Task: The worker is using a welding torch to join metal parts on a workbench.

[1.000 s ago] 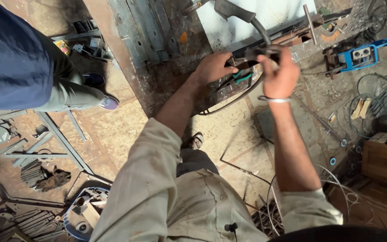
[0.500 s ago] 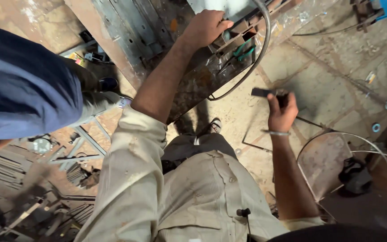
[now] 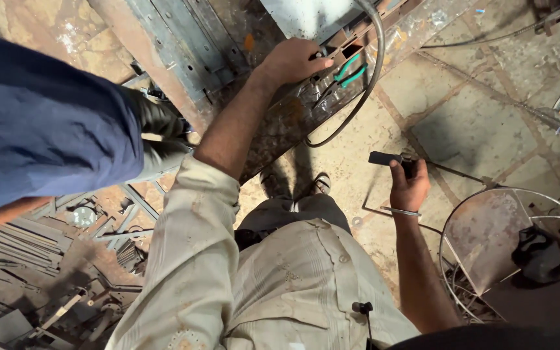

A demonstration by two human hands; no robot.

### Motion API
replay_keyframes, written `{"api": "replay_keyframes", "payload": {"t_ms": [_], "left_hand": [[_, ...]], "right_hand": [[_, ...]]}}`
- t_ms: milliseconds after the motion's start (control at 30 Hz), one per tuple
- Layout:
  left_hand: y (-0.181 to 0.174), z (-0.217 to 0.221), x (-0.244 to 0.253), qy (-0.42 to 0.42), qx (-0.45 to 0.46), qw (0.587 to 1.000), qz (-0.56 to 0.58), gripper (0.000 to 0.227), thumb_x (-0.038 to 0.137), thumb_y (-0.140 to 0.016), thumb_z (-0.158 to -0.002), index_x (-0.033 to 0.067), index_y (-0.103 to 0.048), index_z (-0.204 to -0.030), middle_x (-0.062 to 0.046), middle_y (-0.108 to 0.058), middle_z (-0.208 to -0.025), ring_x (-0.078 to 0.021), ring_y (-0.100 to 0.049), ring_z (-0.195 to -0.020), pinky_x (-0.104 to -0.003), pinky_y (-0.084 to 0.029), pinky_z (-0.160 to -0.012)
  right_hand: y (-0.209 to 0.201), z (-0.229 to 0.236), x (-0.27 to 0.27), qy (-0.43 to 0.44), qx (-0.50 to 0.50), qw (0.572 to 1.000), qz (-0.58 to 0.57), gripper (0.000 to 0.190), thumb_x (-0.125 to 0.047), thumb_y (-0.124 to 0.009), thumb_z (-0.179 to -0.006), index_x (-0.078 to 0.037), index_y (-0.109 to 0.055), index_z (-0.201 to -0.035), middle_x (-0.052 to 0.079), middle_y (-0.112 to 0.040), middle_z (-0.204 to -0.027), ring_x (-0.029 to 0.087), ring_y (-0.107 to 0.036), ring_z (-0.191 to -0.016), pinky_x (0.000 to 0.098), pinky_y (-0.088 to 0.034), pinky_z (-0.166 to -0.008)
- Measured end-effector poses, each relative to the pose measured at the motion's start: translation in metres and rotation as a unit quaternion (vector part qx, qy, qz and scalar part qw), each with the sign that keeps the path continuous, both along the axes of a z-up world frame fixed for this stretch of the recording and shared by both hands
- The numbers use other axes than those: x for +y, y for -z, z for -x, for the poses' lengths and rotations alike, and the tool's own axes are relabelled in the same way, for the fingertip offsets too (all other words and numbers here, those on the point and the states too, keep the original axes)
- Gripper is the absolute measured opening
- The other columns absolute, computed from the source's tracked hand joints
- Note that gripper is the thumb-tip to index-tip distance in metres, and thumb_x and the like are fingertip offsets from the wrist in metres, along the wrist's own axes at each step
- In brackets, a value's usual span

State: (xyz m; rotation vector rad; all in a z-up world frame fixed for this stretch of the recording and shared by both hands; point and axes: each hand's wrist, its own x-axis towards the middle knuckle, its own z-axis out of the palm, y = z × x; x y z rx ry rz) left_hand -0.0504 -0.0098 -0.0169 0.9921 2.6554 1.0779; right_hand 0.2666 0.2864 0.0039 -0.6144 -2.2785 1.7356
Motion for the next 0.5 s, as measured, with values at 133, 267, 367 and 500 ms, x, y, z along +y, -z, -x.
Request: {"api": "replay_keyframes", "payload": {"t_ms": [133, 267, 367, 500], "left_hand": [[-0.016, -0.004, -0.005, -0.034, -0.165, 0.985, 0.048, 0.064, 0.070, -0.070, -0.087, 0.0055, -0.074, -0.094, -0.016, -0.070, -0.080, -0.0340, -0.071, -0.078, -0.048, -0.053, -0.072], [0.025, -0.004, -0.010, -0.040, -0.159, 0.986, -0.025, 0.069, 0.069, -0.080, -0.075, 0.0043, -0.072, -0.096, -0.015, -0.070, -0.083, -0.0340, -0.071, -0.081, -0.048, -0.053, -0.072], [0.049, -0.010, -0.003, -0.060, -0.111, 0.991, -0.041, 0.060, 0.058, -0.082, -0.078, 0.0029, -0.072, -0.099, -0.017, -0.070, -0.092, -0.0368, -0.069, -0.089, -0.048, -0.053, -0.077], [0.048, -0.021, 0.001, -0.099, -0.096, 0.987, -0.085, 0.054, 0.048, -0.085, -0.081, 0.0016, -0.070, -0.105, -0.019, -0.068, -0.098, -0.0365, -0.067, -0.093, -0.048, -0.051, -0.080]], "right_hand": [[-0.019, 0.012, -0.015, -0.022, -0.002, 1.000, 0.002, 0.024, -0.009, -0.077, -0.100, 0.002, -0.060, -0.112, 0.003, -0.069, -0.101, 0.007, -0.058, -0.092, 0.0222, -0.049, -0.084], [-0.031, 0.036, -0.024, -0.058, 0.011, 0.998, -0.023, 0.026, -0.010, -0.080, -0.100, 0.003, -0.062, -0.113, 0.004, -0.069, -0.099, 0.006, -0.058, -0.092, 0.0226, -0.050, -0.084], [-0.054, 0.072, -0.037, -0.089, 0.040, 0.994, -0.039, 0.026, -0.009, -0.081, -0.100, 0.002, -0.062, -0.114, 0.004, -0.070, -0.099, 0.007, -0.059, -0.092, 0.0228, -0.051, -0.084], [-0.088, 0.139, -0.061, -0.136, 0.083, 0.980, -0.122, 0.026, -0.005, -0.082, -0.099, 0.002, -0.063, -0.116, 0.008, -0.073, -0.098, 0.009, -0.063, -0.089, 0.0248, -0.053, -0.082]]}}
